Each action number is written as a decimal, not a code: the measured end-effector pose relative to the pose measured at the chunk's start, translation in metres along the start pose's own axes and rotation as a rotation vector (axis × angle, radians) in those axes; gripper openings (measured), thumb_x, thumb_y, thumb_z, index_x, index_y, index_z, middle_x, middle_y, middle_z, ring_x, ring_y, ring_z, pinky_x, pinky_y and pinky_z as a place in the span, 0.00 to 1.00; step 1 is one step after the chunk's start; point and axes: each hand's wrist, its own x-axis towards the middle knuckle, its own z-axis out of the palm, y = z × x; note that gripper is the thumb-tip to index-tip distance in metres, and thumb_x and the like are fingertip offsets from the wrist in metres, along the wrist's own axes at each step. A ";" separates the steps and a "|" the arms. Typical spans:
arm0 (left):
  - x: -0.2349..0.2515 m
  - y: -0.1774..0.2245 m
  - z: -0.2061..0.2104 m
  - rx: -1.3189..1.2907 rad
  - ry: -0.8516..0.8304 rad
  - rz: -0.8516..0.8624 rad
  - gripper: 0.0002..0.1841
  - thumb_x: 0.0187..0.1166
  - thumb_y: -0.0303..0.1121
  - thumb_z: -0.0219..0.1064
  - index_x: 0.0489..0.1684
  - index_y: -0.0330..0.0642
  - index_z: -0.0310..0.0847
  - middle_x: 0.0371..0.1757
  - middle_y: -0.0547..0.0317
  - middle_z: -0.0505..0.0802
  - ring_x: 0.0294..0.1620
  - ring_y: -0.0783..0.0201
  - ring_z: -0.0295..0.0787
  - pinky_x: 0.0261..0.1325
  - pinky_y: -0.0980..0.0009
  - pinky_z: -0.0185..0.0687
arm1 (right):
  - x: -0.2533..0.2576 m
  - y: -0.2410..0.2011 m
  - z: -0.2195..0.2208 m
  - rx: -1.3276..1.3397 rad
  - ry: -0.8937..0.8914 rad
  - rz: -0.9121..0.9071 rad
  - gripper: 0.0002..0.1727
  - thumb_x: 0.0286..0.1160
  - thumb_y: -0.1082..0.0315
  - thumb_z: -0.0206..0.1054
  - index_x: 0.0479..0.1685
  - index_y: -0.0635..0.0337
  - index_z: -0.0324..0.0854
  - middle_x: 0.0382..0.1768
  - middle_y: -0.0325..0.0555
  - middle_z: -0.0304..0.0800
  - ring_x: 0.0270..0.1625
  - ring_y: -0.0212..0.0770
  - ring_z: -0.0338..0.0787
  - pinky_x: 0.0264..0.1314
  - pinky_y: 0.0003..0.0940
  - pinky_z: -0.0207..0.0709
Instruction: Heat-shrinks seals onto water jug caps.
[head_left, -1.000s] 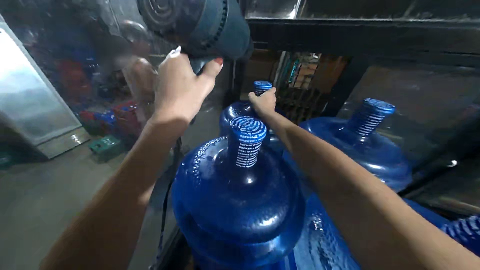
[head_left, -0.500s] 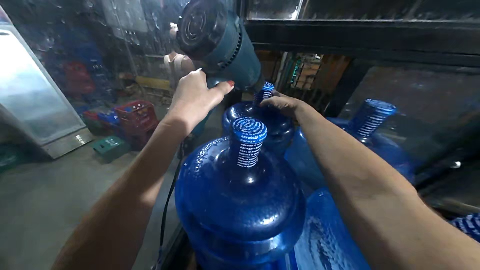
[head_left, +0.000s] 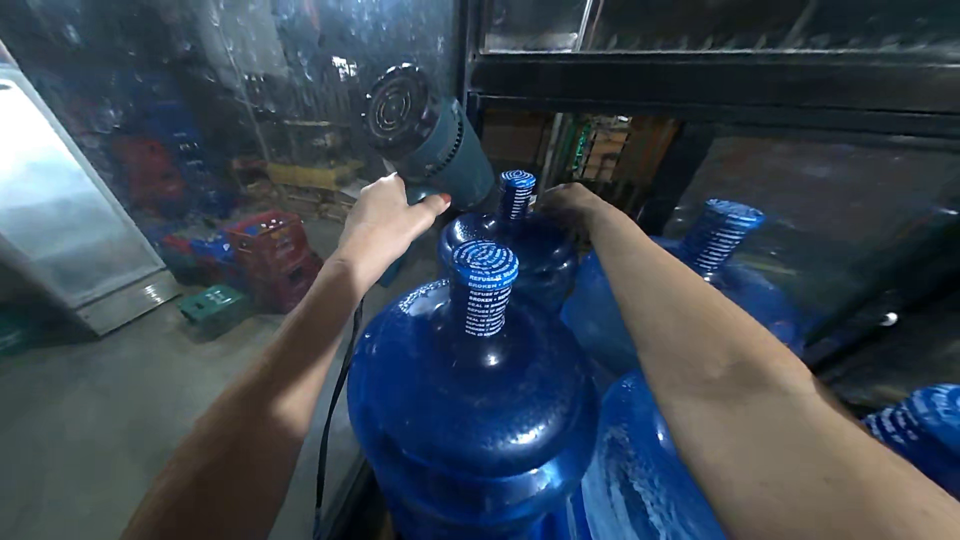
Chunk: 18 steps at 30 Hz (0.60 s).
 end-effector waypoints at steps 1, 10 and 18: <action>0.001 -0.002 0.002 0.002 0.005 0.000 0.29 0.80 0.55 0.69 0.59 0.33 0.83 0.52 0.37 0.90 0.58 0.41 0.88 0.61 0.35 0.76 | -0.006 -0.008 0.004 0.148 -0.011 0.037 0.18 0.85 0.65 0.62 0.59 0.73 0.82 0.59 0.65 0.86 0.63 0.58 0.85 0.66 0.60 0.74; -0.010 0.012 -0.013 -0.020 0.267 0.087 0.33 0.83 0.55 0.65 0.60 0.25 0.81 0.61 0.32 0.87 0.66 0.40 0.84 0.68 0.39 0.74 | -0.001 -0.066 0.067 0.376 0.346 0.222 0.49 0.75 0.48 0.70 0.84 0.75 0.52 0.74 0.73 0.74 0.76 0.64 0.79 0.73 0.59 0.74; -0.012 0.016 -0.023 -0.114 0.298 0.071 0.30 0.83 0.55 0.65 0.63 0.32 0.81 0.59 0.40 0.88 0.62 0.51 0.85 0.67 0.48 0.75 | 0.024 -0.014 0.035 0.785 -0.098 -0.137 0.20 0.72 0.69 0.67 0.63 0.63 0.76 0.43 0.45 0.87 0.41 0.36 0.87 0.47 0.37 0.84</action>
